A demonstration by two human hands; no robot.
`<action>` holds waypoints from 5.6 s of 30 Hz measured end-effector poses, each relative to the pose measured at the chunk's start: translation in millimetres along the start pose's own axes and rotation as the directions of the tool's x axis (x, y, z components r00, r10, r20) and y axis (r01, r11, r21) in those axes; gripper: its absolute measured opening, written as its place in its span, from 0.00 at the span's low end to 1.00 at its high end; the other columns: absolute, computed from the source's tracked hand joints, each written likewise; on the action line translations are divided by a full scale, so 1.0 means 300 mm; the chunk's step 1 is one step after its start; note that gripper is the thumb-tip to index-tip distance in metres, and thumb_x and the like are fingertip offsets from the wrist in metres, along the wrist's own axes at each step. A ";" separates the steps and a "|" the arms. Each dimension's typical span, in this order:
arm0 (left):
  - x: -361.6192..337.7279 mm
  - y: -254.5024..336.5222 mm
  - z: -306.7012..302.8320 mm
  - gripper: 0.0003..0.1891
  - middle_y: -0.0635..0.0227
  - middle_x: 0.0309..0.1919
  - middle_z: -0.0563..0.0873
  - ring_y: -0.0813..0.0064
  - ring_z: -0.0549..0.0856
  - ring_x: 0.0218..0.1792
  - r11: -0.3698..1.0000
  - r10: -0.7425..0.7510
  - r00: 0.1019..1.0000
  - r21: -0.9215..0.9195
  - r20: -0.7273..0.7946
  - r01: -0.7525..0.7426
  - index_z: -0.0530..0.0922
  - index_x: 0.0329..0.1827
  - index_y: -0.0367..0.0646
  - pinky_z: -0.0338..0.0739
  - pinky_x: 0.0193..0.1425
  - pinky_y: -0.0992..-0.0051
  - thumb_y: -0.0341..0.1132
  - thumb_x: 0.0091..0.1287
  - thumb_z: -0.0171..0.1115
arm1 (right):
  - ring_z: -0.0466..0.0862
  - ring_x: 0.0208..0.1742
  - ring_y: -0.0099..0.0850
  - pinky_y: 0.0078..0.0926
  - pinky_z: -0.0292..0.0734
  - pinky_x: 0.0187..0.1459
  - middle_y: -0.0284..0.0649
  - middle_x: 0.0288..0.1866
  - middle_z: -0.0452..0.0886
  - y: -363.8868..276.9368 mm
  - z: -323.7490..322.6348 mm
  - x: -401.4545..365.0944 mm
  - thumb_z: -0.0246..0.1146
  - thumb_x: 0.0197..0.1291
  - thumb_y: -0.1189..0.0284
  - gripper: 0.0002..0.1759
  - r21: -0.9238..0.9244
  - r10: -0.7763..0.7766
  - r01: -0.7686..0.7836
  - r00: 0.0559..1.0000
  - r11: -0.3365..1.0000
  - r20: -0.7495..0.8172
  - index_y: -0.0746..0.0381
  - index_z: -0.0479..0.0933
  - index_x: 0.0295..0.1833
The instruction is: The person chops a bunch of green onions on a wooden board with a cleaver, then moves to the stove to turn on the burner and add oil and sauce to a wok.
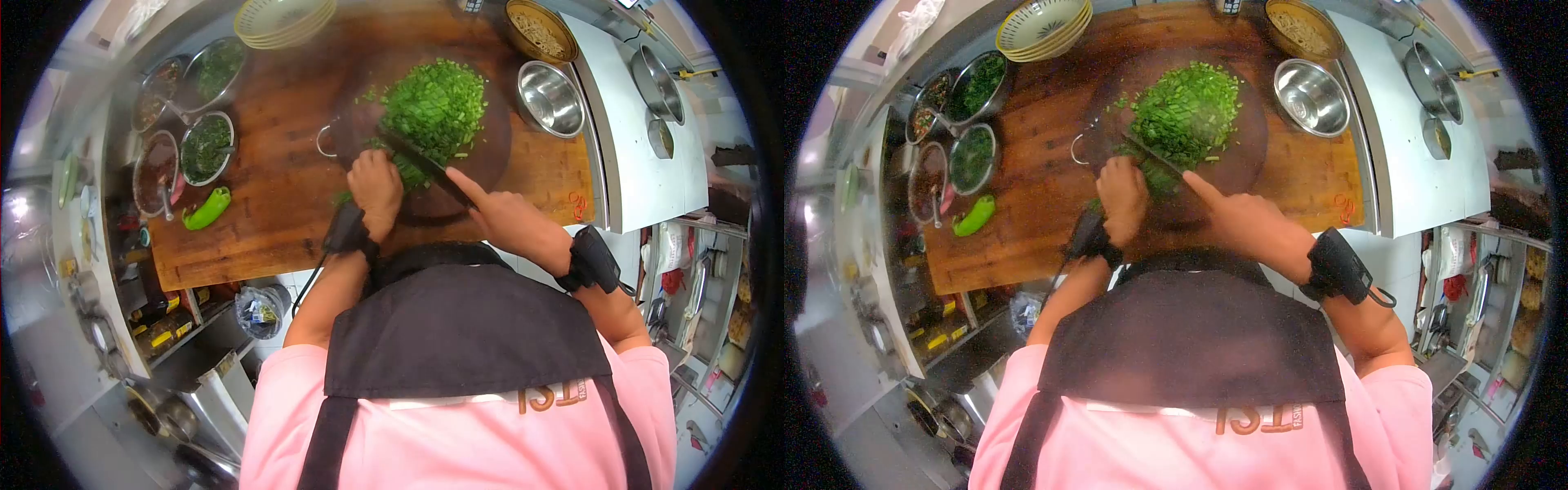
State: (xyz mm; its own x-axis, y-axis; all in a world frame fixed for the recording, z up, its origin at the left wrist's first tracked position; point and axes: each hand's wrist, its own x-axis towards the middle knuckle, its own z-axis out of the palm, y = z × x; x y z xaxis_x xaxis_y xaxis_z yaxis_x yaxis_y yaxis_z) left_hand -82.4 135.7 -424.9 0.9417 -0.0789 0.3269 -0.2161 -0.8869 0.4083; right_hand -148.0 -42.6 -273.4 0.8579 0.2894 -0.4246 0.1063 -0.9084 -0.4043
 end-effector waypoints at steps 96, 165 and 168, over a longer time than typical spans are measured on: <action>-0.038 -0.034 -0.037 0.17 0.53 0.46 0.75 0.53 0.72 0.49 0.977 0.165 0.982 -0.154 0.093 -0.149 0.74 0.44 0.36 0.69 0.54 0.63 0.27 0.50 0.59 | 0.81 0.34 0.49 0.43 0.74 0.37 0.56 0.33 0.79 0.094 0.131 0.060 0.48 0.60 0.67 0.35 0.009 -0.056 0.055 0.990 0.998 0.127 0.48 0.45 0.72; -0.006 -0.035 -0.027 0.21 0.48 0.53 0.70 0.49 0.70 0.52 0.941 0.211 0.976 -0.282 0.063 -0.185 0.70 0.51 0.38 0.69 0.55 0.60 0.32 0.54 0.62 | 0.77 0.23 0.48 0.44 0.72 0.26 0.51 0.24 0.77 0.143 0.092 0.067 0.52 0.54 0.75 0.40 -0.001 -0.224 0.227 0.961 0.974 -0.164 0.53 0.44 0.72; 0.000 -0.035 -0.079 0.12 0.52 0.43 0.73 0.50 0.72 0.45 0.936 0.175 0.982 -0.321 0.069 -0.144 0.73 0.41 0.37 0.70 0.48 0.60 0.30 0.55 0.60 | 0.79 0.29 0.51 0.45 0.73 0.32 0.54 0.29 0.78 0.066 0.011 0.040 0.52 0.56 0.74 0.39 -0.051 -0.124 0.122 0.991 0.991 -0.052 0.51 0.43 0.71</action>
State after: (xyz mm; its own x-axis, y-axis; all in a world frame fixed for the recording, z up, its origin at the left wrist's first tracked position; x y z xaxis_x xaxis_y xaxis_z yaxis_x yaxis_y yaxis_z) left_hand -86.1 155.7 -408.8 0.9049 -0.2642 0.3337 -0.4209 -0.6729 0.6084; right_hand -137.4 -56.1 -289.1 0.8630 0.3840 -0.3283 0.2352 -0.8805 -0.4116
